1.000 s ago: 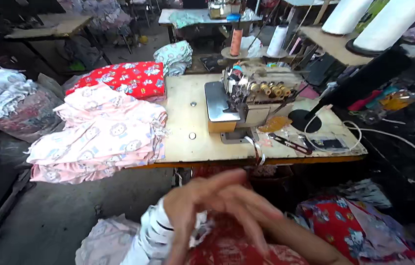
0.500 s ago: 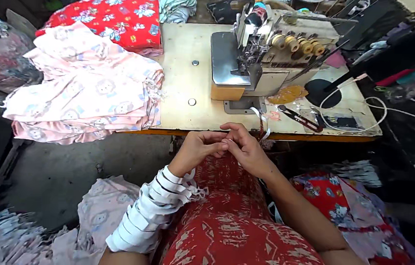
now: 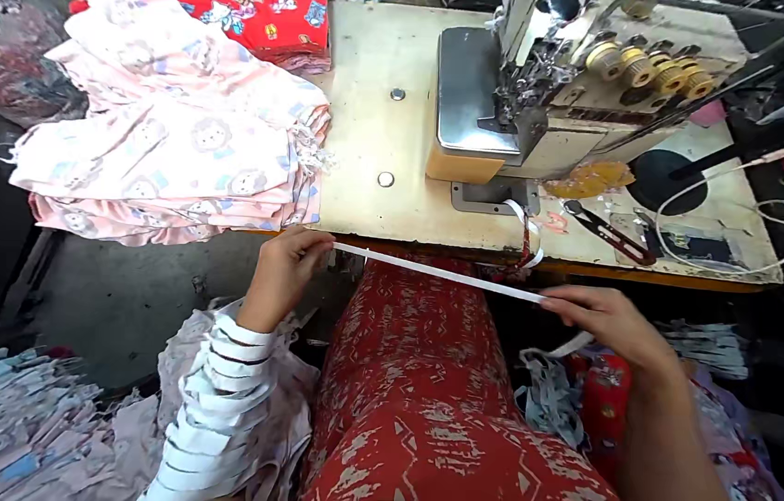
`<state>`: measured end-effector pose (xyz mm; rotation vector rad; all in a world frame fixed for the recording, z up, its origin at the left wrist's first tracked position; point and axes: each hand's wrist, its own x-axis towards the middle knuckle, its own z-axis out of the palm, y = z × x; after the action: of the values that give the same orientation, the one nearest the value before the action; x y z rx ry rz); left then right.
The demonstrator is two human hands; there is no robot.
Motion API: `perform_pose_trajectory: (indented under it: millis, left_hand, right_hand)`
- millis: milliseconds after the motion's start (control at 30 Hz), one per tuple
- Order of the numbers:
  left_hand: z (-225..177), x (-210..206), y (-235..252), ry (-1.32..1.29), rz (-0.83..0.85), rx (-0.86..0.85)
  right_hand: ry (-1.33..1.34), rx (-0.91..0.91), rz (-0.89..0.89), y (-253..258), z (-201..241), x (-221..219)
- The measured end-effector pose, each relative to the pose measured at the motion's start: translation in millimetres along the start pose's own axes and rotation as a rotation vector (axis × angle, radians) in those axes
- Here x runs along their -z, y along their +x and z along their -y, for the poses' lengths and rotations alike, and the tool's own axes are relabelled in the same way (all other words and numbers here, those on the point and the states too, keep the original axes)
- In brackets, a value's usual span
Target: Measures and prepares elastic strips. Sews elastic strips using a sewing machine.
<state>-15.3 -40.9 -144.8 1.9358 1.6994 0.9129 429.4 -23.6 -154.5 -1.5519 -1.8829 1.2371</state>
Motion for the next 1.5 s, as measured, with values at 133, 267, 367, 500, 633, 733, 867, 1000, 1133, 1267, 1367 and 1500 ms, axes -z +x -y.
perform_pose_trajectory:
  millis: [133, 267, 367, 500, 633, 733, 867, 1000, 1133, 1267, 1367, 1500]
  left_hand:
    - [2, -16, 1, -0.034, -0.061, 0.038]
    - [-16, -24, 11, -0.120, 0.056, -0.062]
    - [-52, -48, 13, -0.166, 0.314, -0.262]
    - [-85, -74, 14, -0.273, 0.379, -0.363]
    - [-39, -33, 16, -0.054, 0.085, -0.240]
    - [-3, -16, 4, -0.010, -0.088, -0.067]
    - [2, -41, 0, -0.067, -0.179, -0.006]
    - [6, -77, 11, -0.065, -0.238, -0.125]
    - [18, -90, 14, 0.015, -0.283, -0.213]
    - [27, -96, 13, 0.156, -0.415, -0.181]
    - [39, -98, 13, 0.230, -0.487, -0.149]
    - [47, -96, 15, 0.199, -0.474, -0.151]
  right_hand:
    - [0.072, -0.025, -0.196, -15, -14, 11]
    - [-0.277, -0.148, 0.053, -9, -7, 6]
    - [-0.174, 0.010, 0.205, 10, 28, -34]
    - [0.263, 0.219, 0.238, 31, 81, -96]
    - [0.134, 0.120, 0.112, 23, 39, -52]
    - [0.033, 0.014, -0.036, 5, 3, -6]
    - [-0.177, -0.044, -0.305, -5, 1, 9]
    - [-0.342, -0.017, -0.471, 10, -6, -2]
    - [-0.263, -0.041, -0.476, 16, -23, -5]
    - [-0.153, 0.004, -0.485, 19, -31, -10]
    - [-0.133, 0.016, -0.479, 20, -31, -10]
    - [-0.128, 0.020, -0.456, 21, -29, -10]
